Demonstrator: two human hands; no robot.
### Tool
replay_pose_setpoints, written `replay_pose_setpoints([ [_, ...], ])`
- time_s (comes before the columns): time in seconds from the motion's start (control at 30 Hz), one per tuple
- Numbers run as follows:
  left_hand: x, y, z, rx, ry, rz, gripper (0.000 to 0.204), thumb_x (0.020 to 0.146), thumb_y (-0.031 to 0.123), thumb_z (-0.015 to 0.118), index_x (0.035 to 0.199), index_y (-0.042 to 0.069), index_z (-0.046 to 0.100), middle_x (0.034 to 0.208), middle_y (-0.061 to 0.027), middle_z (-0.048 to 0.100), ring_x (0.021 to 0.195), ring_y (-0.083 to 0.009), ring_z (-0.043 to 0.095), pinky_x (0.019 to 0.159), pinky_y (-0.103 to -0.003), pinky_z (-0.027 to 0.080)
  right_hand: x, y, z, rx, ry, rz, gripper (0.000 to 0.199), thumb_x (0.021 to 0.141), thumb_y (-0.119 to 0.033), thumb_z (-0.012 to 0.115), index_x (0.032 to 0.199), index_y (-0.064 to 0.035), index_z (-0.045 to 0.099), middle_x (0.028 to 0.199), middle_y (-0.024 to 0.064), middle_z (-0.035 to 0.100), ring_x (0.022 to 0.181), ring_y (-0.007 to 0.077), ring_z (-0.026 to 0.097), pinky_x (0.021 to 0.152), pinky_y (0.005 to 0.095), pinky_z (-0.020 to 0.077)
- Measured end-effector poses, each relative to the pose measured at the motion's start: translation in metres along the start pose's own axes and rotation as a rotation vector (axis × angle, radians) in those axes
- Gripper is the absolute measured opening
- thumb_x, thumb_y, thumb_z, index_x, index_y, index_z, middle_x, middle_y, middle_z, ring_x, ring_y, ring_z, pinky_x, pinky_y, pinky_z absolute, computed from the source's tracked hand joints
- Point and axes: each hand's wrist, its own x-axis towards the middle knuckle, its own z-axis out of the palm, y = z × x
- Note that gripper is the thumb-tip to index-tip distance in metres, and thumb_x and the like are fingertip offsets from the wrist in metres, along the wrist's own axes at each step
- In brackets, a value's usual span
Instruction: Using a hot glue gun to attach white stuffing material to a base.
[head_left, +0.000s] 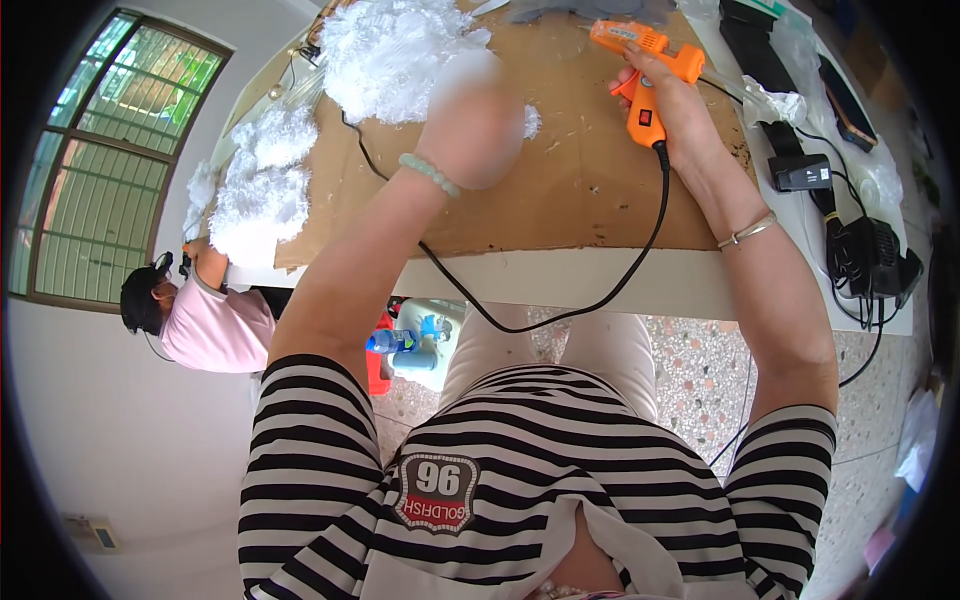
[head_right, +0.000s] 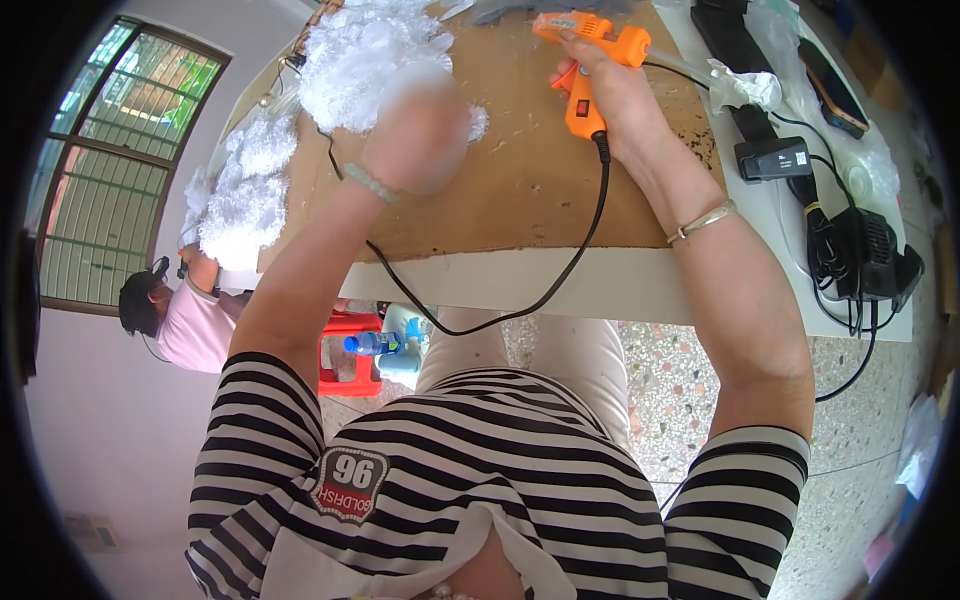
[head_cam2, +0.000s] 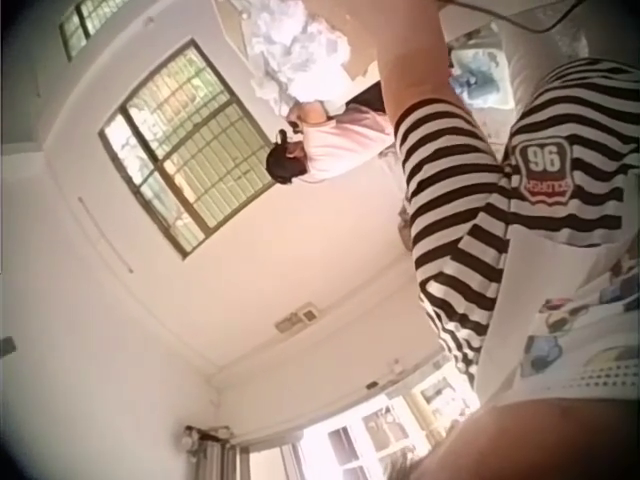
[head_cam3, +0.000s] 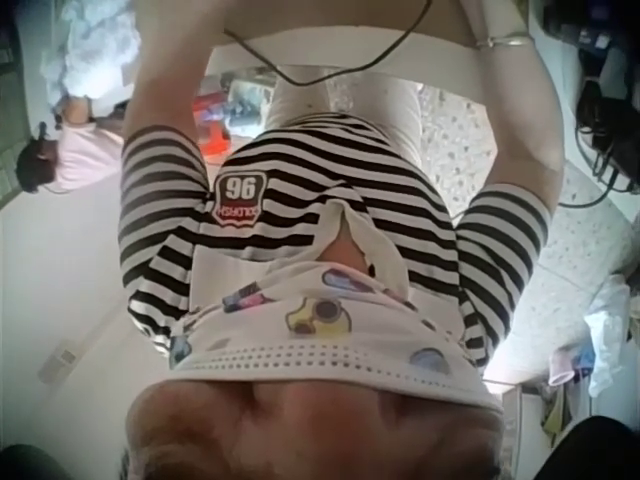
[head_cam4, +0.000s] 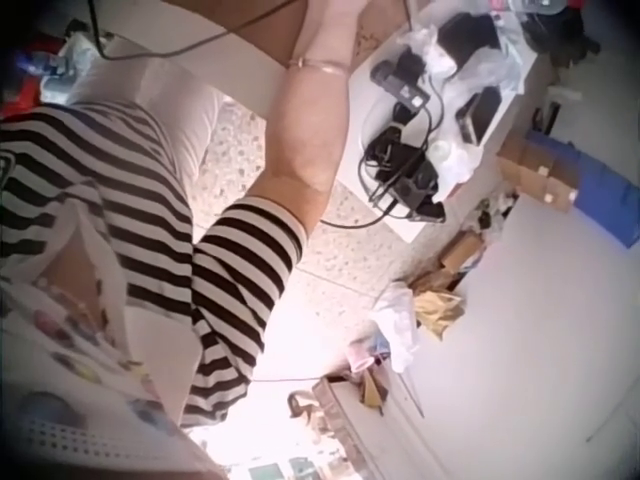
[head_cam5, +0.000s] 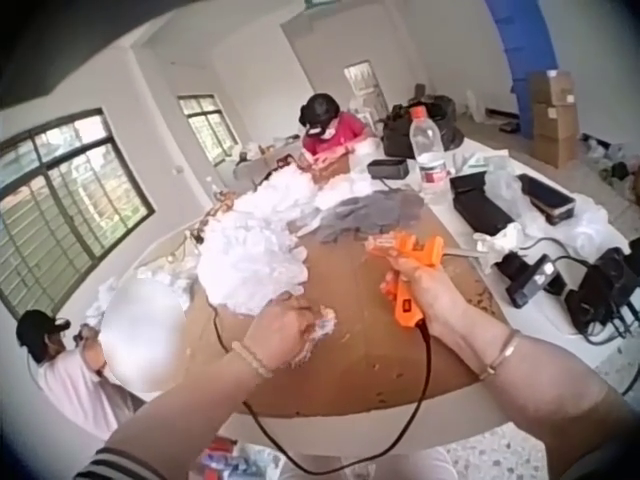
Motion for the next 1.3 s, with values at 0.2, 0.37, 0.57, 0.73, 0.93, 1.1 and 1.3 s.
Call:
replay_pose_setpoints([
  [0.2, 0.004, 0.003, -0.004, -0.008, -0.093, -0.065, 0.023, 0.073, 0.003, 0.054, 0.091, 0.008, 0.067, 0.077, -0.0110, 0.063, 0.077, -0.0300, 0.057, 0.071, -0.036, 0.048, 0.001, -0.001, 0.000, -0.007, 0.030, 0.032, 0.021, 0.085, -0.028, 0.058, 0.088, -0.0071, 0.056, 0.076, 0.0028, 0.059, 0.068, 0.0100, 0.056, 0.059, 0.0243, 0.0457],
  [0.37, 0.008, -0.004, 0.001, -0.156, -0.110, -0.200, 0.025, 0.073, 0.003, 0.054, 0.095, 0.007, 0.066, 0.080, -0.0128, 0.063, 0.075, -0.0307, 0.058, 0.072, -0.036, 0.048, 0.001, -0.002, 0.003, -0.024, 0.028, 0.043, 0.022, 0.085, -0.029, 0.058, 0.087, -0.0068, 0.057, 0.075, 0.0042, 0.060, 0.067, 0.0101, 0.056, 0.058, 0.0241, 0.0459],
  [0.57, 0.024, -0.021, -0.016, -0.375, -0.317, -0.293, 0.017, 0.081, 0.013, 0.059, 0.096, 0.006, 0.066, 0.078, -0.0079, 0.065, 0.074, -0.0188, 0.061, 0.073, -0.028, 0.046, 0.000, -0.001, 0.001, -0.027, 0.022, 0.025, 0.024, 0.086, -0.030, 0.058, 0.084, -0.0058, 0.057, 0.076, 0.0065, 0.060, 0.067, 0.0107, 0.056, 0.058, 0.0231, 0.0459],
  [0.73, 0.016, -0.036, -0.058, -0.711, 0.061, -0.618, 0.024, 0.085, 0.025, 0.059, 0.091, 0.003, 0.067, 0.077, -0.0039, 0.065, 0.072, -0.0089, 0.060, 0.067, -0.023, 0.046, 0.001, 0.001, 0.002, -0.041, 0.008, 0.018, 0.024, 0.086, -0.030, 0.058, 0.082, -0.0055, 0.057, 0.075, 0.0071, 0.061, 0.065, 0.0111, 0.055, 0.056, 0.0233, 0.0459],
  [0.93, -0.025, -0.056, -0.040, -0.355, -0.185, -0.662, 0.030, 0.083, 0.029, 0.061, 0.094, 0.001, 0.065, 0.083, -0.0074, 0.065, 0.080, -0.0138, 0.061, 0.073, -0.027, 0.047, 0.001, 0.000, 0.003, -0.053, 0.012, 0.006, 0.027, 0.086, -0.032, 0.057, 0.078, -0.0058, 0.056, 0.074, 0.0072, 0.061, 0.063, 0.0107, 0.053, 0.055, 0.0228, 0.0445],
  [1.1, -0.032, -0.031, -0.037, -0.184, -0.377, -0.697, 0.048, 0.071, 0.042, 0.070, 0.096, 0.001, 0.064, 0.086, -0.0108, 0.065, 0.083, -0.0201, 0.061, 0.076, -0.030, 0.047, -0.001, 0.000, 0.003, -0.032, 0.011, 0.000, 0.028, 0.086, -0.032, 0.057, 0.076, -0.0062, 0.056, 0.073, 0.0070, 0.061, 0.063, 0.0107, 0.052, 0.055, 0.0226, 0.0441],
  [1.3, -0.033, -0.032, -0.027, -0.204, -0.443, -0.705, 0.058, 0.060, 0.045, 0.077, 0.097, 0.004, 0.058, 0.089, -0.0115, 0.063, 0.085, -0.0243, 0.060, 0.075, -0.032, 0.047, -0.003, -0.001, 0.005, -0.017, 0.025, -0.009, 0.027, 0.086, -0.032, 0.058, 0.077, -0.0063, 0.056, 0.074, 0.0070, 0.061, 0.063, 0.0106, 0.053, 0.055, 0.0224, 0.0443],
])
